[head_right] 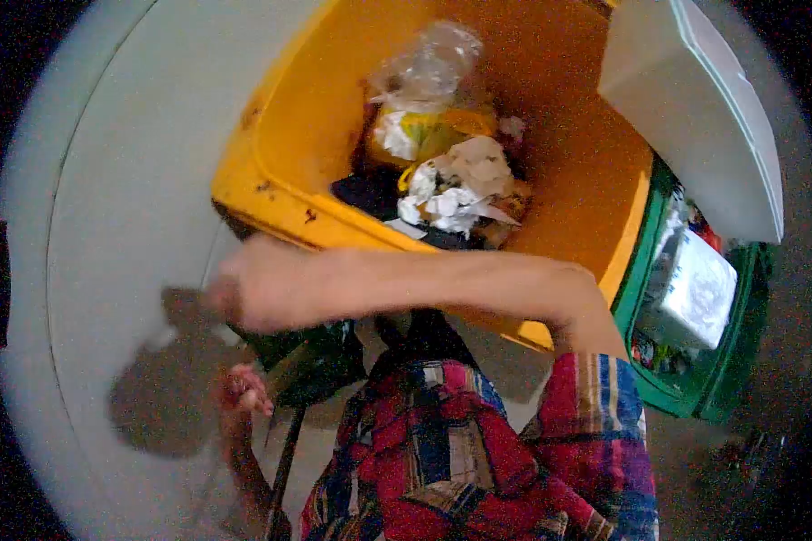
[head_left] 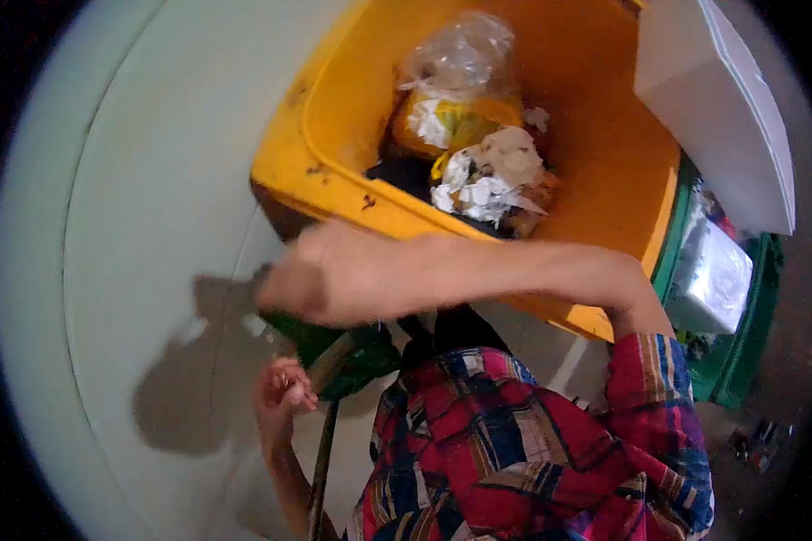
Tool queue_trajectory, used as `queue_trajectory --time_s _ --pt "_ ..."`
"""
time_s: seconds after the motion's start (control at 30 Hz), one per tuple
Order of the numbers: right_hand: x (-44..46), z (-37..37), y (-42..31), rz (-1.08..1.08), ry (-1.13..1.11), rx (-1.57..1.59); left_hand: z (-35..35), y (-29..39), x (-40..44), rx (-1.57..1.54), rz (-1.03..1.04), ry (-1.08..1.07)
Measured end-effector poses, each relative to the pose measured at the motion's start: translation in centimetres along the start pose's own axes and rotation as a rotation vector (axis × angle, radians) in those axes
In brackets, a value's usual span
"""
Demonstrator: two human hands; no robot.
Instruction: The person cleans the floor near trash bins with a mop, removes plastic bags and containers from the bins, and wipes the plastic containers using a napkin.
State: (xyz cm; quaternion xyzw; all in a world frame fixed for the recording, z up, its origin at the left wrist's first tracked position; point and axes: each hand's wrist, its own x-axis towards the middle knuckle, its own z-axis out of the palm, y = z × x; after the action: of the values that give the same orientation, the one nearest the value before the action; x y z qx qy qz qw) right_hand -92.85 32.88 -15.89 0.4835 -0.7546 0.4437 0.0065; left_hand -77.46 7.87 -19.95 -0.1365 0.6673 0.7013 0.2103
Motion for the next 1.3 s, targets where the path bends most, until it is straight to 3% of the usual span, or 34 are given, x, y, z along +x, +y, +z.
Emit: queue_trajectory --time_s 0.03,0.07,0.13,0.17,0.2,0.27,0.3,0.33,0.37,0.4,0.43,0.5,0.57,0.6,0.7,0.73,0.9,0.93,1.0,1.03,1.07,1.1,1.17,1.2,1.3 --pt "0.5 -4.7 -0.8 0.250 -0.041 -0.188 -0.4 -0.6 0.1 0.011 -0.016 -0.023" --pt "-0.9 -7.4 1.0 0.343 0.244 -0.127 -0.8 -1.2 0.0 0.021 -0.031 -0.042" --pt "-4.4 -12.7 6.5 0.578 0.238 -0.303 -1.1 -1.2 -0.1 0.051 -0.093 -0.028" --pt "-7.8 -13.5 11.2 0.555 0.190 -0.451 -1.0 -0.9 0.1 0.068 -0.138 0.001" --pt "-9.9 -13.9 13.0 0.784 -0.004 -0.539 -1.1 -0.7 0.1 0.088 -0.184 0.033" --pt "-16.5 -10.6 19.7 0.908 -0.415 -0.627 -1.8 -1.1 0.5 0.056 -0.188 0.032" --pt "-18.0 -7.3 19.8 0.887 -0.589 -0.819 -2.3 -1.6 0.7 0.038 -0.195 0.030" --pt "-21.0 -3.5 21.8 1.058 -0.547 -0.734 -2.7 -2.4 0.4 -0.011 -0.218 0.038" --pt "-23.6 -0.3 21.8 0.617 -0.621 -1.045 -3.4 -3.6 0.1 -0.065 -0.238 0.049" --pt "-27.3 3.0 24.6 0.415 -0.646 -1.124 -3.6 -4.2 0.3 -0.117 -0.259 0.061" --pt "-28.6 3.8 24.3 0.414 -0.492 -0.966 -3.1 -4.6 0.7 -0.128 -0.290 0.057" --pt "-31.7 4.7 25.3 0.419 -0.441 -1.001 -1.6 -4.9 1.1 -0.150 -0.351 0.049" --pt "-33.8 4.2 27.2 0.748 -0.743 -0.923 0.4 -4.6 1.5 -0.175 -0.335 0.045" --pt "-35.0 3.3 28.4 0.852 -0.731 -0.844 1.3 -4.2 1.7 -0.202 -0.336 0.044" --pt "-45.3 -1.8 33.7 1.178 -0.260 -0.347 2.3 -4.0 2.6 -0.139 -0.392 0.069" --pt "-47.9 -3.7 34.5 1.223 -0.190 -0.336 2.4 -4.1 2.8 -0.092 -0.418 0.085" --pt "-48.2 -14.2 32.1 1.325 -0.199 -0.820 2.9 -5.4 2.9 -0.207 -0.436 0.084" --pt "-44.6 -15.5 30.2 1.100 -0.588 -1.001 3.2 -5.4 3.0 -0.216 -0.438 0.086" --pt "-36.8 -14.2 29.4 1.113 -0.138 -0.886 3.9 -4.8 3.4 -0.197 -0.456 0.097" --pt "-34.9 -13.4 31.2 1.041 -0.237 -0.740 4.2 -4.6 3.6 -0.175 -0.457 0.106" --pt "-32.4 -11.7 32.2 0.949 -0.090 -0.746 4.4 -4.4 3.8 -0.154 -0.460 0.116" --pt "-30.6 -10.3 34.4 0.996 -0.061 -0.221 4.3 -4.5 3.7 -0.134 -0.453 0.119" --pt "-25.1 -6.5 34.5 0.839 -0.324 -0.240 4.1 -4.3 3.5 -0.128 -0.453 0.146" --pt "-22.1 -4.5 31.2 0.621 -0.608 -0.777 4.5 -4.2 3.4 -0.148 -0.460 0.173" --pt "-23.8 -0.2 30.6 0.524 -0.584 -0.997 3.2 -5.1 3.6 -0.056 -0.496 0.125"
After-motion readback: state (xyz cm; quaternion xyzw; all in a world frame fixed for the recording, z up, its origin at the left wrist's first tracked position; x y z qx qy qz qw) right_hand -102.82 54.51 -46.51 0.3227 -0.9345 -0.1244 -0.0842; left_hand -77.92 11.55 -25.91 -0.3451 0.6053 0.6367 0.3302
